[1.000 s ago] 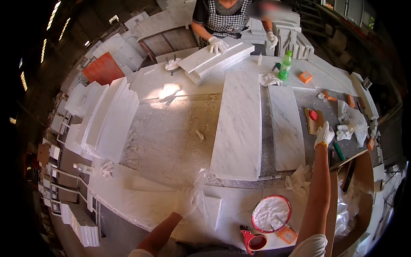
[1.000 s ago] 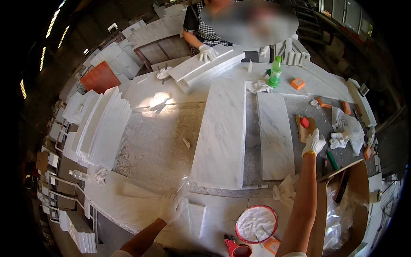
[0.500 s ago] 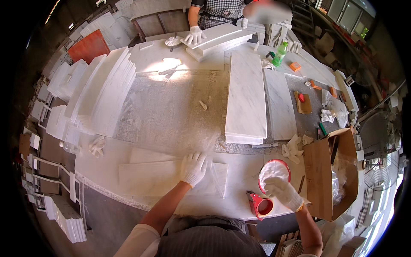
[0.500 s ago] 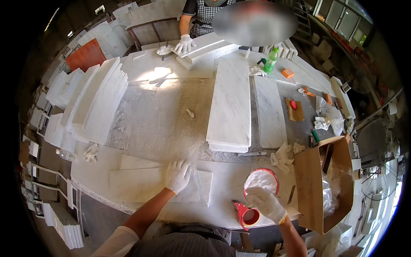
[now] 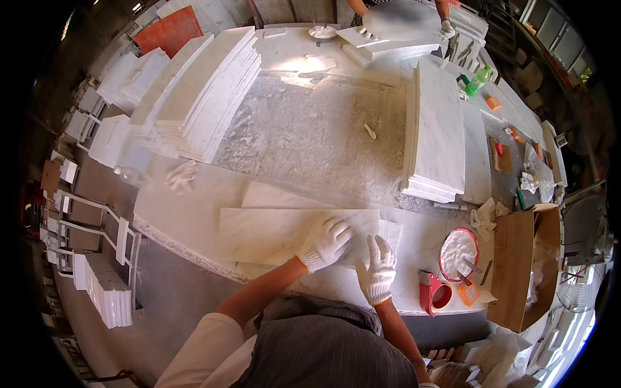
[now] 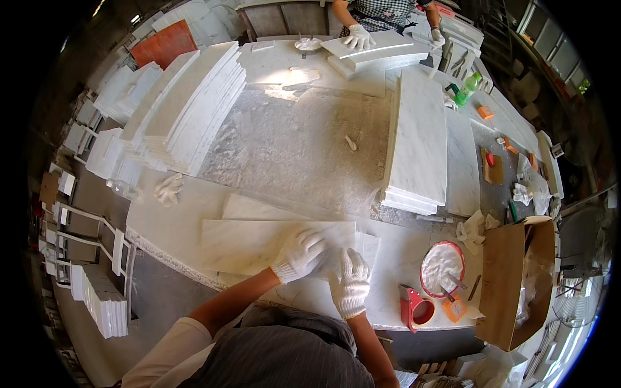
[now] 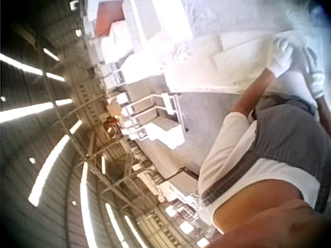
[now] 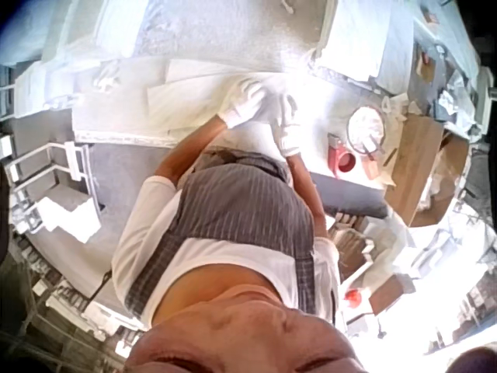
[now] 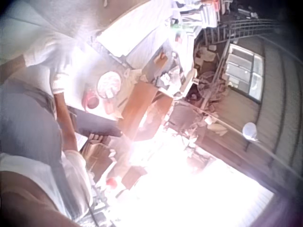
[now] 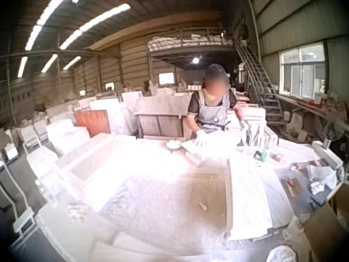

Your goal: The person wraps white rectangular objects in paper, folds the edges, and secures them with tape. They then place the wrapped items into a cardboard box. A coworker is visible in the background performing similar wrapping tasks.

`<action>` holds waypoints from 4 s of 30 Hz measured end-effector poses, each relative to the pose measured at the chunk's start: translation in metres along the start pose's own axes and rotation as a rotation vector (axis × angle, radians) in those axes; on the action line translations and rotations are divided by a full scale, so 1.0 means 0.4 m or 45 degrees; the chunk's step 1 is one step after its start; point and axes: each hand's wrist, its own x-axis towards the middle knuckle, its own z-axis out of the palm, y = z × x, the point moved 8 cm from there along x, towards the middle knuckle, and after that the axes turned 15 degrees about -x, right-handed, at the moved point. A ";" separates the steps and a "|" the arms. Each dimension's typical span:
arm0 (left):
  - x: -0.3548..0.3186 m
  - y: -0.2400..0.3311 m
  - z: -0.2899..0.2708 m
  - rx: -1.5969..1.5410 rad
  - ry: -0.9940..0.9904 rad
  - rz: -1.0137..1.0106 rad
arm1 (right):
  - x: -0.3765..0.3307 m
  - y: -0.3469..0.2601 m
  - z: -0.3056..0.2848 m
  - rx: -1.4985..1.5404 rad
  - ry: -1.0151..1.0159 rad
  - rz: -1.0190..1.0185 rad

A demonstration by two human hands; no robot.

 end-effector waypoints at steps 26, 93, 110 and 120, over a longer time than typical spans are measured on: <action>-0.753 -0.568 -0.298 -1.180 0.726 -1.677 | -0.010 0.089 0.075 -0.194 -0.221 0.508; -0.454 -0.436 -0.349 -1.076 0.692 -1.561 | -0.140 0.229 0.037 0.311 -0.346 0.978; -0.562 -0.354 -0.456 -0.680 0.973 -1.429 | -0.225 0.176 -0.020 0.345 -0.344 0.800; -0.661 -0.375 -0.530 -1.704 1.254 -0.606 | -0.221 0.098 -0.145 1.158 0.411 0.859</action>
